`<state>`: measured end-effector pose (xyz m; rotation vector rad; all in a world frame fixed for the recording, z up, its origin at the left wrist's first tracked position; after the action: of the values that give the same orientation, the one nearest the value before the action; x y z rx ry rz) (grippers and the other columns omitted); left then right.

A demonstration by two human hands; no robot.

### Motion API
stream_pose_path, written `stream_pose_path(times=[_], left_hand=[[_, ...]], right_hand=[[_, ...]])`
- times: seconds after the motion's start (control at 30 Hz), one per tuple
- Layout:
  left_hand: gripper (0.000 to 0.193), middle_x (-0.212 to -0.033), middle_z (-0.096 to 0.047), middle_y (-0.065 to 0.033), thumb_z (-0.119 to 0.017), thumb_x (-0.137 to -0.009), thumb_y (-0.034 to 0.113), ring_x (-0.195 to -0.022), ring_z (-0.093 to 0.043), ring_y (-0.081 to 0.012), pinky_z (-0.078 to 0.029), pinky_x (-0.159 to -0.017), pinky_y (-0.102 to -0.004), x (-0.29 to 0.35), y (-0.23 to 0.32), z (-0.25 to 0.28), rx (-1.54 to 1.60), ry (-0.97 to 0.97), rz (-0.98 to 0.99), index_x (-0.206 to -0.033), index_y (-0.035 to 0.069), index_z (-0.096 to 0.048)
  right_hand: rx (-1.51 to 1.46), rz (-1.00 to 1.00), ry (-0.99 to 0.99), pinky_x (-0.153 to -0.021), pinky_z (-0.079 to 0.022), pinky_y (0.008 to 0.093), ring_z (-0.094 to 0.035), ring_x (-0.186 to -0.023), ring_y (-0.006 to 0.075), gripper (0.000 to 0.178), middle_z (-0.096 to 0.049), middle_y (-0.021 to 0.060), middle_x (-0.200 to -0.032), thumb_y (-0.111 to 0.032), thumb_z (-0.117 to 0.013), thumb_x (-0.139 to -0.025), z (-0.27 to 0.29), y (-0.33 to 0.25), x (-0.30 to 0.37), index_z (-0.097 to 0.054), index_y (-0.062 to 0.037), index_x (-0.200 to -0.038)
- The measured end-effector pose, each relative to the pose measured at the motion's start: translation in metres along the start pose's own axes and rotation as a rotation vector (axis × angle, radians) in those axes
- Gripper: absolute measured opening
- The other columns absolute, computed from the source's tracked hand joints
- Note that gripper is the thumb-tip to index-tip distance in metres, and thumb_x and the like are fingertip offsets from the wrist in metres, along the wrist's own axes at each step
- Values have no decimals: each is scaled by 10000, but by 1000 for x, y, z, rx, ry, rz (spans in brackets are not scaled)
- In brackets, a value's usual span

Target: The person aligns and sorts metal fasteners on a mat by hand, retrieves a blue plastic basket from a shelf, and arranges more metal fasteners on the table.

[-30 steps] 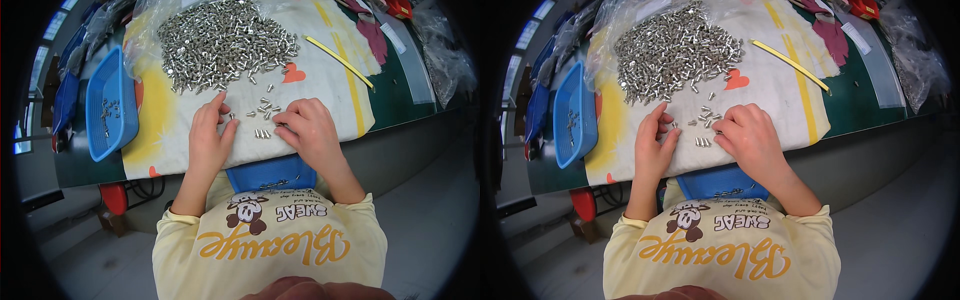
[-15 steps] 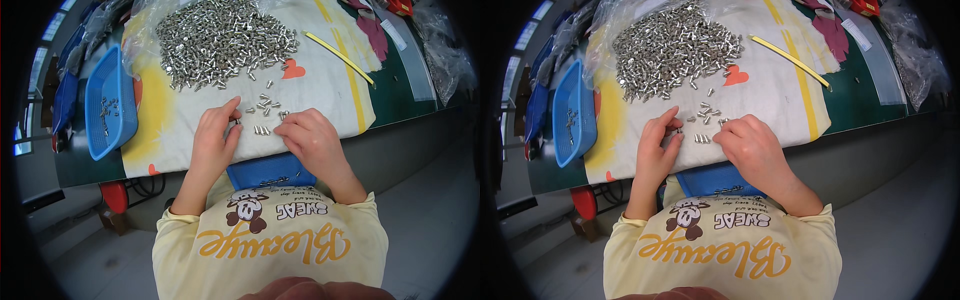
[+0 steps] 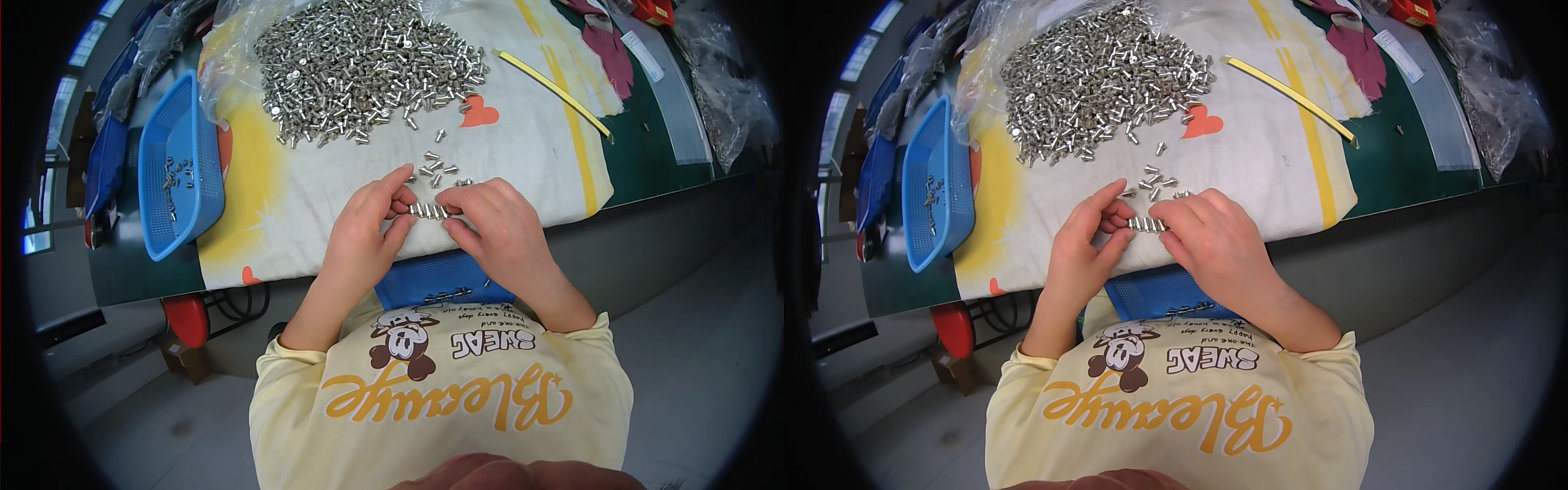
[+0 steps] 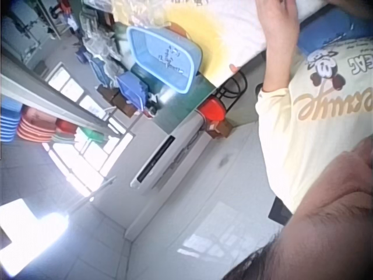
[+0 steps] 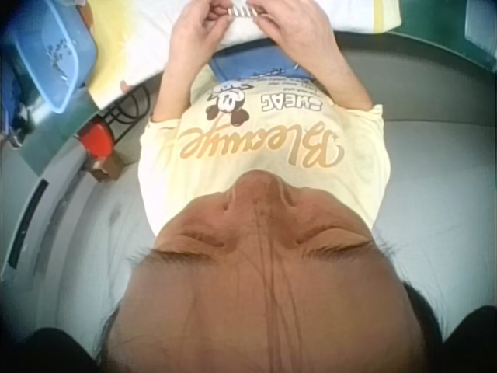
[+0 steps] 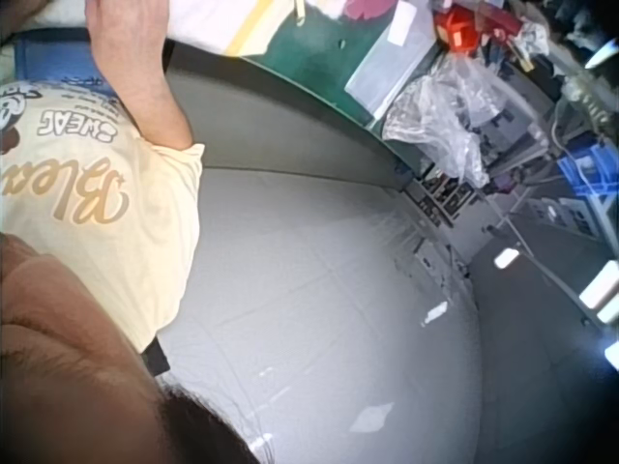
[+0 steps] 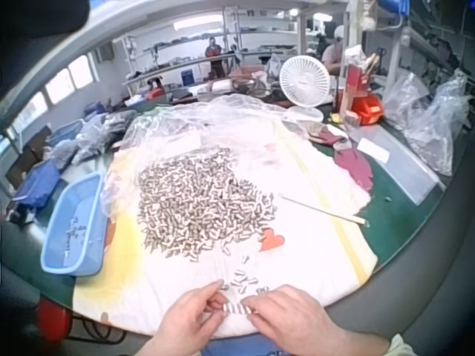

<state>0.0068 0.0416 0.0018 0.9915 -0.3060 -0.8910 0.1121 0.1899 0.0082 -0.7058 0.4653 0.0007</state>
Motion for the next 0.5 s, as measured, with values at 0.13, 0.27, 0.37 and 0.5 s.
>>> stream_pose_path(times=[0.13, 0.27, 0.37, 0.5], left_hand=[[609, -1000, -630, -69, -670, -775, -102, -895, -608, -140, -504, -805, -264, 2, 2, 0, -10, -23, 24, -1345, 42, -514], [617, -977, -614, -72, -672, -772, -96, -861, -596, -151, -506, -778, -271, 2, 5, 3, 20, 3, 23, -1349, 42, -504], [597, -959, -602, -70, -644, -788, -94, -837, -585, -158, -504, -757, -273, 4, 5, 6, -15, 57, -3, -1351, 42, -499], [565, -940, -600, -67, -587, -809, -99, -829, -584, -161, -498, -744, -270, 8, 0, 13, -125, 37, -10, -1350, 41, -501]], right_hand=[[1, 2, 11, -733, -480, 381, -568, -845, 275, 340, -620, 56, -921, -20, -703, -728, 0, 0, 0, -606, -75, -1049], [-1, -1, 3, -737, -480, 381, -569, -847, 275, 358, -620, 58, -921, -22, -707, -721, 1, -1, 0, -605, -75, -1060], [3, 3, -15, -742, -481, 379, -570, -848, 273, 379, -618, 60, -921, -27, -711, -713, 1, -1, 0, -603, -75, -1073], [8, 17, -12, -746, -482, 377, -571, -854, 268, 389, -608, 59, -915, -36, -710, -715, 1, -3, 1, -603, -77, -1087]])
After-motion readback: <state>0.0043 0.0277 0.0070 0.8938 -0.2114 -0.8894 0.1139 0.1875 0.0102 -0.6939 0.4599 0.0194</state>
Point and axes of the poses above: each hand's wrist, its own x-axis away from the middle knuckle, its own z-axis out of the back of the hand, y = z × x, the point moved 3 cm from there along -x, towards the middle knuckle
